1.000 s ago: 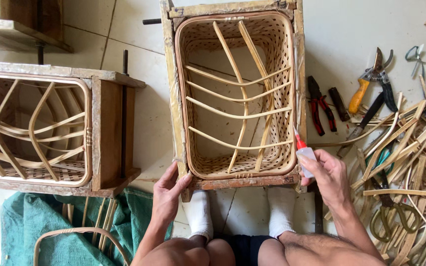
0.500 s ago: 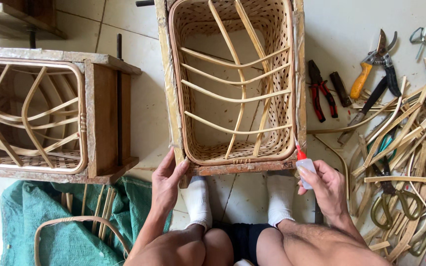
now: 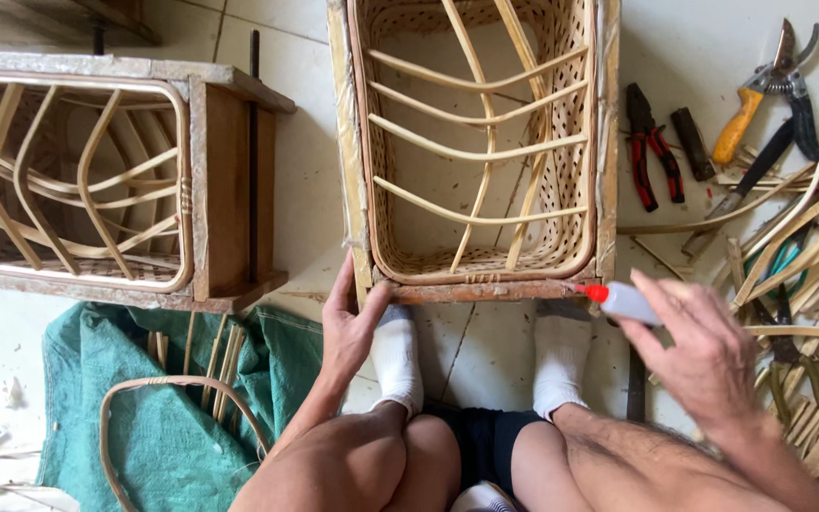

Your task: The person assembles a rectangular woven basket by securing bamboo strips into a wooden mold. They use a hammer to tap strips into place, pliers to adjust the frame, and apply glue along the edges. The basket is flipped and trimmed with scissors to finish the edges.

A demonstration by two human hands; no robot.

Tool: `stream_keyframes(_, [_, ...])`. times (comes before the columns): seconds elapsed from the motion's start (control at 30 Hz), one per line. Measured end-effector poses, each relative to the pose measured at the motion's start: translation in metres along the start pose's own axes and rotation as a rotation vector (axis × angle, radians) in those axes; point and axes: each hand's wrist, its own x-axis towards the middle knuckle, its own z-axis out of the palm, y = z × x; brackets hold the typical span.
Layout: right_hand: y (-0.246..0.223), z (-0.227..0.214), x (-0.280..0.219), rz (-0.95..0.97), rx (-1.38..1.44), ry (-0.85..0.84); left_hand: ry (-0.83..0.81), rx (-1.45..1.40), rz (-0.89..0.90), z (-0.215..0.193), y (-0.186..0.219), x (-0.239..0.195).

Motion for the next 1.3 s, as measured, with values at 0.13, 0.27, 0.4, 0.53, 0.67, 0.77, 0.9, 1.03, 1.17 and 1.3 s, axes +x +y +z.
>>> stream_keyframes(0.13, [0.005, -0.013, 0.013, -0.089, -0.1, 0.014, -0.045, 0.021, 0.103, 0.004, 0.007, -0.003])
stream_keyframes(0.27, [-0.003, -0.024, 0.024, -0.123, -0.12, 0.001, -0.045, -0.013, 0.058, 0.006, 0.012, -0.002])
stream_keyframes(0.4, [-0.01, -0.03, 0.032, -0.162, -0.155, -0.002, -0.043, -0.005, 0.067, 0.005, 0.011, -0.002])
stream_keyframes(0.53, [-0.012, -0.037, 0.036, -0.181, -0.168, -0.016, -0.031, 0.0, 0.046, 0.005, 0.011, -0.002])
stream_keyframes(0.67, [-0.016, -0.039, 0.038, -0.133, -0.087, -0.017, -0.035, -0.061, 0.028, 0.005, 0.009, -0.002])
stream_keyframes(0.77, [-0.023, -0.034, 0.04, -0.157, -0.059, -0.031, -0.026, -0.058, 0.004, 0.004, 0.009, -0.002])
stream_keyframes(0.9, [-0.031, -0.028, 0.049, -0.223, -0.094, -0.046, -0.036, -0.087, 0.005, 0.004, 0.009, -0.002])
stream_keyframes(1.03, [-0.034, -0.031, 0.053, -0.265, -0.138, -0.077, -0.038, -0.083, 0.001, 0.003, 0.008, -0.001])
stream_keyframes(1.17, [-0.036, -0.035, 0.052, -0.213, -0.085, -0.12, -0.041, -0.088, 0.045, 0.003, 0.005, -0.001])
stream_keyframes(1.3, [-0.041, -0.026, 0.058, -0.302, -0.104, -0.099, -0.041, -0.109, 0.032, 0.003, 0.006, -0.002])
